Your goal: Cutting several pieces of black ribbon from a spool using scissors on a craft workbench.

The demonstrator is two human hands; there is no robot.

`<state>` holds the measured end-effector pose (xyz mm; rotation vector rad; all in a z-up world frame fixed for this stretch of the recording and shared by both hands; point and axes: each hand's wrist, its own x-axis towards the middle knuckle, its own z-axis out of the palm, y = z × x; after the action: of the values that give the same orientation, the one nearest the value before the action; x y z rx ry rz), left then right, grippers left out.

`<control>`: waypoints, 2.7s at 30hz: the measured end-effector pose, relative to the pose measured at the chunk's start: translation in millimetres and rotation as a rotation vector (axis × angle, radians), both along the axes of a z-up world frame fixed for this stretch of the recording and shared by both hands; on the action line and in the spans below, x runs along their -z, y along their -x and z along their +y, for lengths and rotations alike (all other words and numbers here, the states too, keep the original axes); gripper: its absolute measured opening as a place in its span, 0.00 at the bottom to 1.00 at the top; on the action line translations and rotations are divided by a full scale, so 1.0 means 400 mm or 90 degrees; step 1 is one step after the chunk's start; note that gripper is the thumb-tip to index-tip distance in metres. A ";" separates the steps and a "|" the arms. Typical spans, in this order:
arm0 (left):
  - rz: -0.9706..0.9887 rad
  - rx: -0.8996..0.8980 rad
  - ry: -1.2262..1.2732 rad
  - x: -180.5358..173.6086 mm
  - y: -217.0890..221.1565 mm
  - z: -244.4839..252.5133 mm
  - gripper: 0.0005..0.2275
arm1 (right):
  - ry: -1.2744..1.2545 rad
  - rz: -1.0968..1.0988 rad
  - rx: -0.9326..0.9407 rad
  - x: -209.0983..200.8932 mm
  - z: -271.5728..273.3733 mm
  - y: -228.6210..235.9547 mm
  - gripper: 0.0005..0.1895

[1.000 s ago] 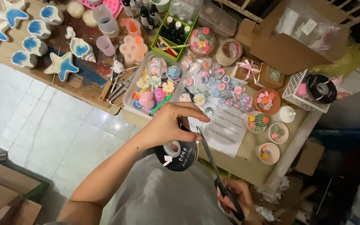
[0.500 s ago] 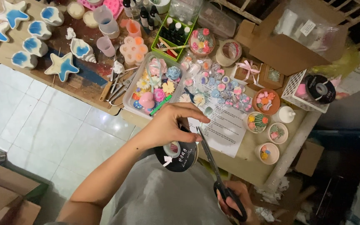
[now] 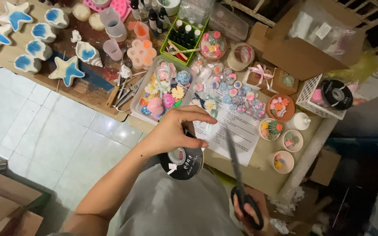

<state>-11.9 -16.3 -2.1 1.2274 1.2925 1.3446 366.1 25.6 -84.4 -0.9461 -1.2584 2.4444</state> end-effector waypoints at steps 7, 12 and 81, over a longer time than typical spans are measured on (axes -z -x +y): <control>0.060 -0.096 0.030 0.056 0.091 -0.034 0.25 | -0.103 0.042 0.103 0.102 0.024 -0.023 0.28; 0.118 -0.282 0.071 0.132 0.237 -0.047 0.26 | -0.018 -0.114 0.199 0.159 0.027 -0.019 0.24; -0.248 -0.682 0.132 0.910 0.172 -0.302 0.05 | -0.694 -0.645 -0.151 0.333 -0.090 0.277 0.24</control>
<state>-80.7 -137.3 -366.1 0.0213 1.8017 1.9588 255.3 -10.6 -217.7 -1.6654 -2.6331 0.8391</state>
